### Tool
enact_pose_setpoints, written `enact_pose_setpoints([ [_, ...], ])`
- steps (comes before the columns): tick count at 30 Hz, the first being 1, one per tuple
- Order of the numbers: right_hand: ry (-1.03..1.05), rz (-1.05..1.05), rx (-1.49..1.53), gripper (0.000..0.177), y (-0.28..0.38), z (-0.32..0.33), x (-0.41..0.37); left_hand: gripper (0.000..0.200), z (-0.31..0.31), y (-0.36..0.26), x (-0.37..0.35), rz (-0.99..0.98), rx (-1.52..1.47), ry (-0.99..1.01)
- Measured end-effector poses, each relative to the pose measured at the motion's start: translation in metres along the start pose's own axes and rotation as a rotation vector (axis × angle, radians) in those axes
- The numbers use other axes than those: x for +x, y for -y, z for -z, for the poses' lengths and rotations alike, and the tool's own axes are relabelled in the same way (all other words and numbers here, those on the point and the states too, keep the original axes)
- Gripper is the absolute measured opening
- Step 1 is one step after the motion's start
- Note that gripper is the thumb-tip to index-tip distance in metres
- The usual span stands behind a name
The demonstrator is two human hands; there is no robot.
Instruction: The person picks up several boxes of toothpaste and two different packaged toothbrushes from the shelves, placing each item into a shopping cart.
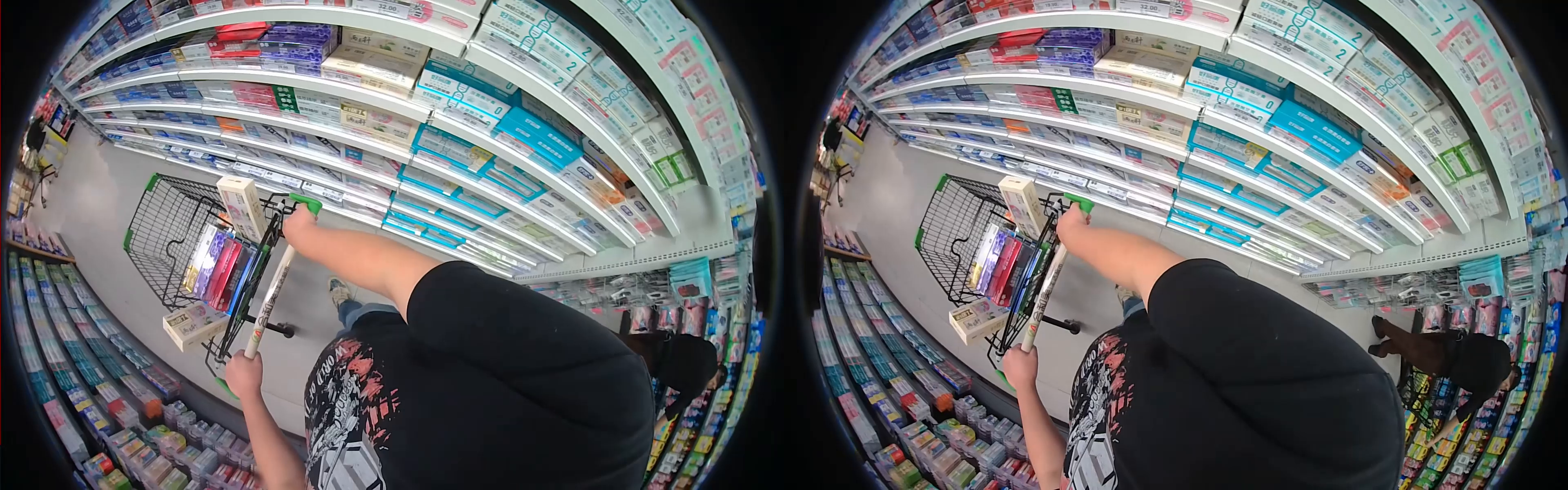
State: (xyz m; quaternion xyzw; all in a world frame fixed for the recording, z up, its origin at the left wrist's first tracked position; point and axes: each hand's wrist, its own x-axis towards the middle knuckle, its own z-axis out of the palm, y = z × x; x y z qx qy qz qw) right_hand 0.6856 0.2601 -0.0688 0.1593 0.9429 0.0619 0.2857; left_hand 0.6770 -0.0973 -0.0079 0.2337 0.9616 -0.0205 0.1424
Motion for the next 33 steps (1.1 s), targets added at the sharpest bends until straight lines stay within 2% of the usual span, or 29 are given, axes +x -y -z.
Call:
enact_pose_setpoints([
  [5,0.01,-0.041,-0.001,0.019,-0.003,-0.028,-0.027,0.031,-0.013,-0.01,-0.033,0.026,0.009,0.018],
  [11,-0.084,0.073,-0.003,0.021,-0.026,-0.043,-0.085,0.032,-0.031,-0.019,-0.068,-0.016,0.01,-0.012],
  [13,0.044,0.106,0.039,0.025,-0.033,-0.035,-0.107,0.034,-0.036,-0.022,-0.08,-0.057,0.002,-0.068],
  [14,0.037,0.105,0.037,0.025,-0.035,-0.038,-0.112,0.034,-0.038,-0.022,-0.086,-0.057,0.001,-0.075],
  [16,0.115,0.145,0.044,0.027,-0.041,-0.046,-0.12,0.038,-0.04,-0.027,-0.097,-0.079,-0.007,-0.032],
  [17,0.112,0.146,0.043,0.027,-0.042,-0.051,-0.127,0.048,-0.042,-0.027,-0.102,-0.101,-0.022,-0.03],
  [20,-0.001,0.181,0.059,0.018,-0.048,-0.072,-0.152,0.059,-0.035,-0.03,-0.117,-0.147,-0.082,0.015],
  [22,-0.164,0.264,0.077,0.013,-0.058,-0.098,-0.158,0.064,-0.043,-0.03,-0.124,-0.146,-0.11,0.001],
  [23,-0.392,0.365,0.283,0.014,-0.066,-0.113,-0.166,0.065,-0.041,-0.033,-0.13,-0.133,-0.096,0.009],
  [25,-0.58,0.531,0.558,0.018,-0.079,-0.107,-0.205,0.067,-0.04,-0.037,-0.14,-0.106,-0.098,0.038],
  [27,-0.838,0.642,0.54,0.013,-0.103,-0.09,-0.233,0.067,-0.046,-0.036,-0.145,-0.106,-0.11,0.055],
  [29,-0.481,0.319,0.189,0.023,-0.154,-0.057,-0.251,0.068,-0.048,-0.039,-0.151,-0.111,-0.101,0.078],
  [30,-0.993,0.349,0.191,0.031,-0.191,-0.062,-0.254,0.068,-0.049,-0.039,-0.154,-0.113,-0.106,0.082],
  [31,-1.077,0.084,0.212,0.034,-0.217,-0.057,-0.254,0.069,-0.048,-0.039,-0.156,-0.115,-0.11,0.099],
  [32,-1.261,-0.059,0.111,0.048,-0.25,-0.052,-0.251,0.069,-0.05,-0.04,-0.157,-0.117,-0.118,0.112],
  [33,-1.268,-0.196,0.039,0.054,-0.275,-0.039,-0.254,0.069,-0.056,-0.037,-0.157,-0.119,-0.123,0.11],
])
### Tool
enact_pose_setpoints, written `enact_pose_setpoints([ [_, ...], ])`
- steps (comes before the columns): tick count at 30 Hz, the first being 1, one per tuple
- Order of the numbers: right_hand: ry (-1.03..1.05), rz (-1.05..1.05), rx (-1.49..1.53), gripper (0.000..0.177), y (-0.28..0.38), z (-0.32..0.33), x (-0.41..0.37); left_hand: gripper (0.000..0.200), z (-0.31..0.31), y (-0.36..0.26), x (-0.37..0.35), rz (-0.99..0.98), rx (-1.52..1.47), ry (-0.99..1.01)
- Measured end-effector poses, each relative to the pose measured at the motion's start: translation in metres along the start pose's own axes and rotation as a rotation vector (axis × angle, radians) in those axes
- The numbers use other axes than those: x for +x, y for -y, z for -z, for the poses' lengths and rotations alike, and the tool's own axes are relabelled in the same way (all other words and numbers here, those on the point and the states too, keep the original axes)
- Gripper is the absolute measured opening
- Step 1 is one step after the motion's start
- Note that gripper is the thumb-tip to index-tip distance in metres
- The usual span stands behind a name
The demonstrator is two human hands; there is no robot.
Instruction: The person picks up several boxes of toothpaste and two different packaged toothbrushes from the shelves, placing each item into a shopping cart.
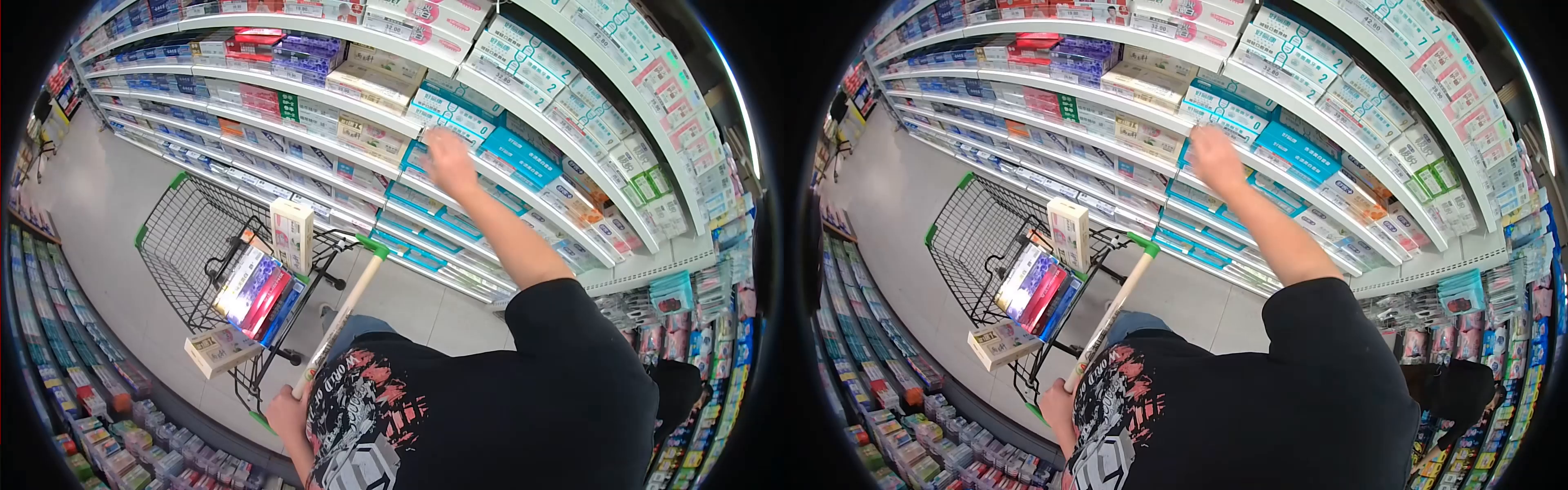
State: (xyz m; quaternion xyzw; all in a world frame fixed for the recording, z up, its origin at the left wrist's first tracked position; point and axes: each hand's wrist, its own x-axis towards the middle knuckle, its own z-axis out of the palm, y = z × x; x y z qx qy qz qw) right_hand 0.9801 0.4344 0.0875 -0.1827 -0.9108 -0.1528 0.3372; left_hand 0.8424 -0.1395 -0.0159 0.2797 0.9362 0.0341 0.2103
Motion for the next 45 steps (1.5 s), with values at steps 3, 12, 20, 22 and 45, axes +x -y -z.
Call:
enact_pose_setpoints([
  [3,0.113,-0.21,-0.285,0.068,-0.053,0.004,0.02,0.07,-0.013,0.007,-0.002,0.01,-0.027,0.003],
  [12,0.203,-0.383,-0.469,0.063,-0.097,-0.015,0.006,0.073,-0.001,0.004,-0.01,0.025,-0.118,0.065],
  [20,0.299,-0.466,-0.422,0.055,-0.119,-0.02,0.014,0.073,0.007,-0.008,-0.015,0.027,-0.107,0.035],
  [22,0.424,-0.436,-0.511,0.046,-0.144,-0.031,0.013,0.072,0.003,-0.009,-0.018,0.013,-0.088,0.014],
  [45,0.144,0.03,0.01,0.056,-0.051,-0.004,0.001,0.077,0.007,0.001,-0.013,0.009,-0.165,0.128],
])
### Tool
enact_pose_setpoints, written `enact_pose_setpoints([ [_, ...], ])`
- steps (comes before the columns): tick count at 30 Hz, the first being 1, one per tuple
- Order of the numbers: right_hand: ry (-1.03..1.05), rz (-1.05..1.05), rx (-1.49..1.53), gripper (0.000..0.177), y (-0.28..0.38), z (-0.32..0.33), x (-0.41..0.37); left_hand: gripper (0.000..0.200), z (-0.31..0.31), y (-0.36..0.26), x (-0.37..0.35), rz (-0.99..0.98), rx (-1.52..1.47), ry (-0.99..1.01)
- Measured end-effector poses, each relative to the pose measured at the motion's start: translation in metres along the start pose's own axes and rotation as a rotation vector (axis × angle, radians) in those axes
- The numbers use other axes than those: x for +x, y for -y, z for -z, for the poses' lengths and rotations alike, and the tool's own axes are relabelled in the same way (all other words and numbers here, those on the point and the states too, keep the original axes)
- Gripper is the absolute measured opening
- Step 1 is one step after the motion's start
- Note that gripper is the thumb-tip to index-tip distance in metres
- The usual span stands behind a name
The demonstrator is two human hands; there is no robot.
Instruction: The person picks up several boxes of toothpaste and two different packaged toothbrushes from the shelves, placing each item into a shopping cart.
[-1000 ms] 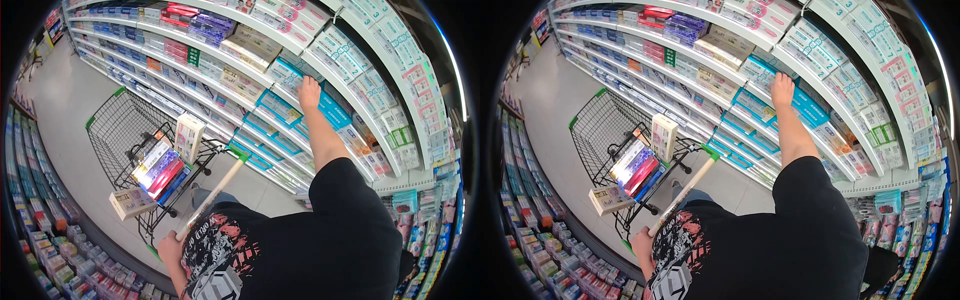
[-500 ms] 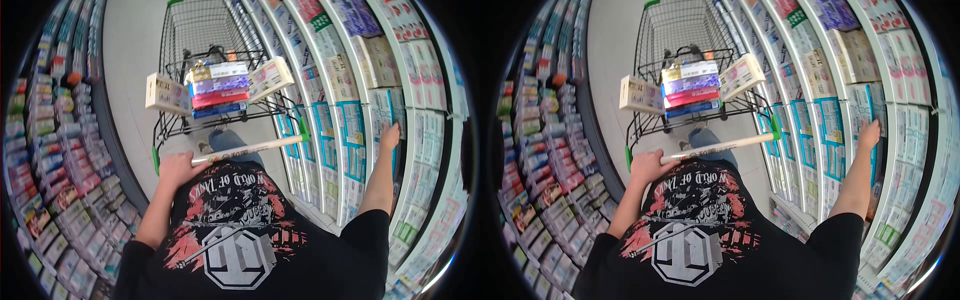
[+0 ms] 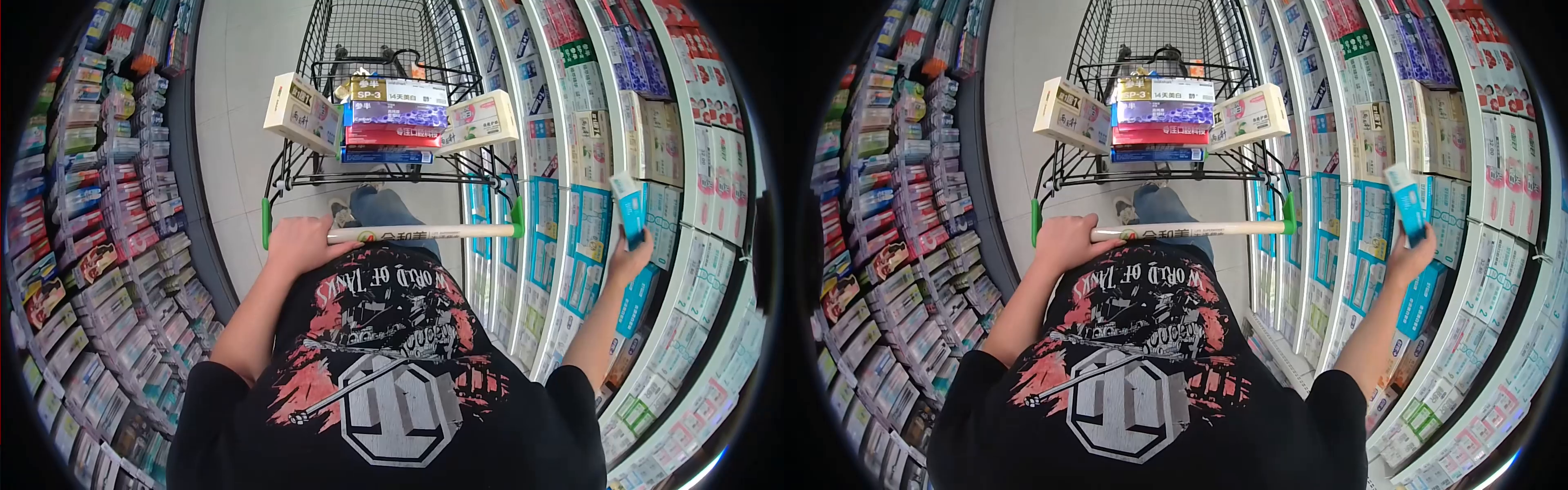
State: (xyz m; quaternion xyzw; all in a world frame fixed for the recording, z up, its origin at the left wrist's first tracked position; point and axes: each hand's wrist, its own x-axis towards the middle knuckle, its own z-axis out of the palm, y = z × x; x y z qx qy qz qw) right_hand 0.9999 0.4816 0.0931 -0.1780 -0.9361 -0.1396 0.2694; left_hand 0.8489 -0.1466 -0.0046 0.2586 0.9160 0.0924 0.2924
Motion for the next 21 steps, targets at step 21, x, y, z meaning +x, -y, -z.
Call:
enact_pose_setpoints([
  [21,0.162,0.519,0.588,0.047,0.406,-0.155,0.043,0.077,-0.001,-0.003,-0.002,0.005,0.02,0.001],
])
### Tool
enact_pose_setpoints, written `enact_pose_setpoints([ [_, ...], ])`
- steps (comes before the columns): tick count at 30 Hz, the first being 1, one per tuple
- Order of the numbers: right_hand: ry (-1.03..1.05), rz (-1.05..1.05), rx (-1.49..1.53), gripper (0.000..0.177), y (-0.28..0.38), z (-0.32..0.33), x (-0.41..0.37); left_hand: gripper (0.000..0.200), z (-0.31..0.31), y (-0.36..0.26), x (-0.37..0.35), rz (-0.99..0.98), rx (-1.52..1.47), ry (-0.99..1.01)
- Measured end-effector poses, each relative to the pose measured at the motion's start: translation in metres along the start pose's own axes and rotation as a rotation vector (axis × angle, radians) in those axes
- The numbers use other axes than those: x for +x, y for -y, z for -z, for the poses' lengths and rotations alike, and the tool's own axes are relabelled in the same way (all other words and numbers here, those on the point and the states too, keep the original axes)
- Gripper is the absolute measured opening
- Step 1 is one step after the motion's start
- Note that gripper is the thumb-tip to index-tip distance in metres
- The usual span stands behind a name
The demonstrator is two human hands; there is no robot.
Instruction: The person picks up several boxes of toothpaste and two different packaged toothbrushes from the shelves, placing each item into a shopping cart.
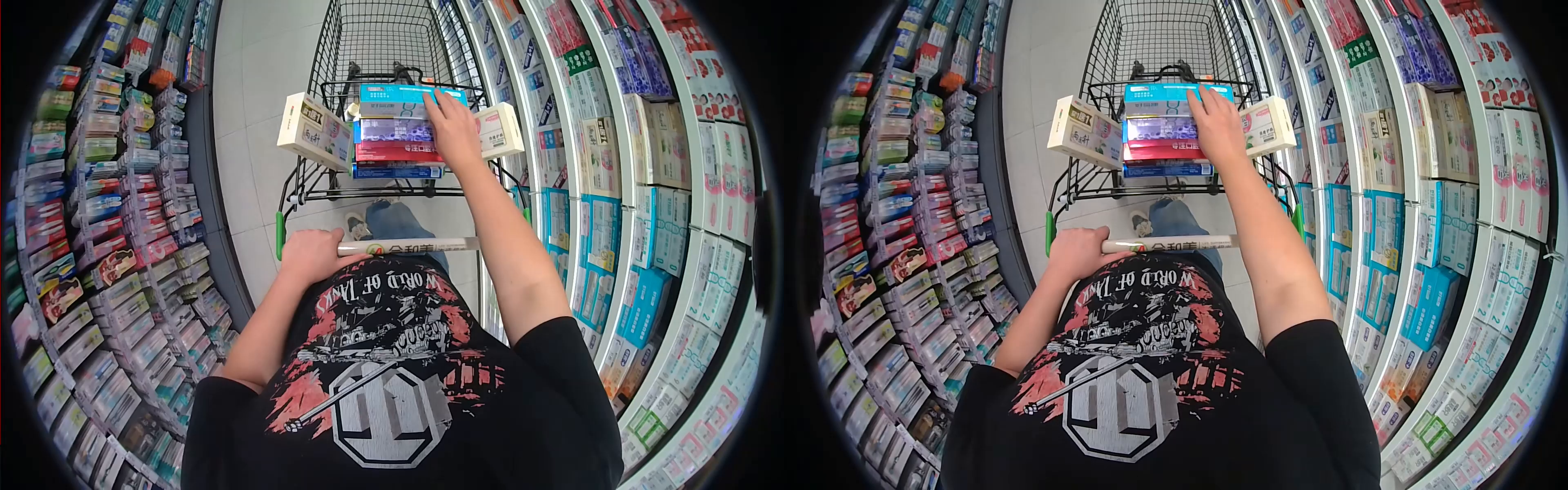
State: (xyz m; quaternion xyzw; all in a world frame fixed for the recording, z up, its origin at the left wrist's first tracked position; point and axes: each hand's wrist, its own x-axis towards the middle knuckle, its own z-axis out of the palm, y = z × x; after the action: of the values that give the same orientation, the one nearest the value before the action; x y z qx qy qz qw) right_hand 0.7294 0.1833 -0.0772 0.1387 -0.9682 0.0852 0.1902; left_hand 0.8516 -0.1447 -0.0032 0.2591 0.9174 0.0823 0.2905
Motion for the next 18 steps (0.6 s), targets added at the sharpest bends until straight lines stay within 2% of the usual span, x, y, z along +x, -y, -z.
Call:
enact_pose_setpoints([
  [6,0.01,-0.003,-0.026,0.055,0.0,-0.005,-0.005,0.076,-0.005,0.002,-0.001,0.007,-0.009,0.01],
  [8,0.039,0.005,-0.1,0.054,0.003,0.007,-0.004,0.075,-0.011,0.006,0.001,-0.021,0.001,-0.06],
  [9,0.07,-0.074,0.018,0.055,0.006,0.013,-0.006,0.074,-0.006,0.002,0.003,0.011,-0.005,-0.018],
  [10,0.011,-0.081,0.123,0.054,0.006,0.02,-0.012,0.074,-0.003,0.0,0.002,0.024,-0.007,0.026],
  [11,-0.09,-0.059,0.084,0.05,0.01,0.034,-0.018,0.075,-0.006,0.0,0.003,0.047,0.022,0.068],
  [13,-0.237,-0.095,0.155,0.047,0.017,0.067,-0.038,0.073,-0.005,-0.003,-0.002,0.009,0.028,-0.007],
  [14,-0.251,-0.148,0.07,0.047,0.014,0.095,-0.054,0.071,0.0,-0.004,0.0,0.009,0.062,-0.01],
  [16,-0.314,-0.202,0.178,0.041,0.016,0.136,-0.084,0.068,-0.004,0.002,0.004,-0.026,0.079,-0.001],
  [18,-0.328,-0.281,0.036,0.041,0.0,0.163,-0.131,0.068,-0.01,0.009,0.007,-0.074,0.098,0.004],
])
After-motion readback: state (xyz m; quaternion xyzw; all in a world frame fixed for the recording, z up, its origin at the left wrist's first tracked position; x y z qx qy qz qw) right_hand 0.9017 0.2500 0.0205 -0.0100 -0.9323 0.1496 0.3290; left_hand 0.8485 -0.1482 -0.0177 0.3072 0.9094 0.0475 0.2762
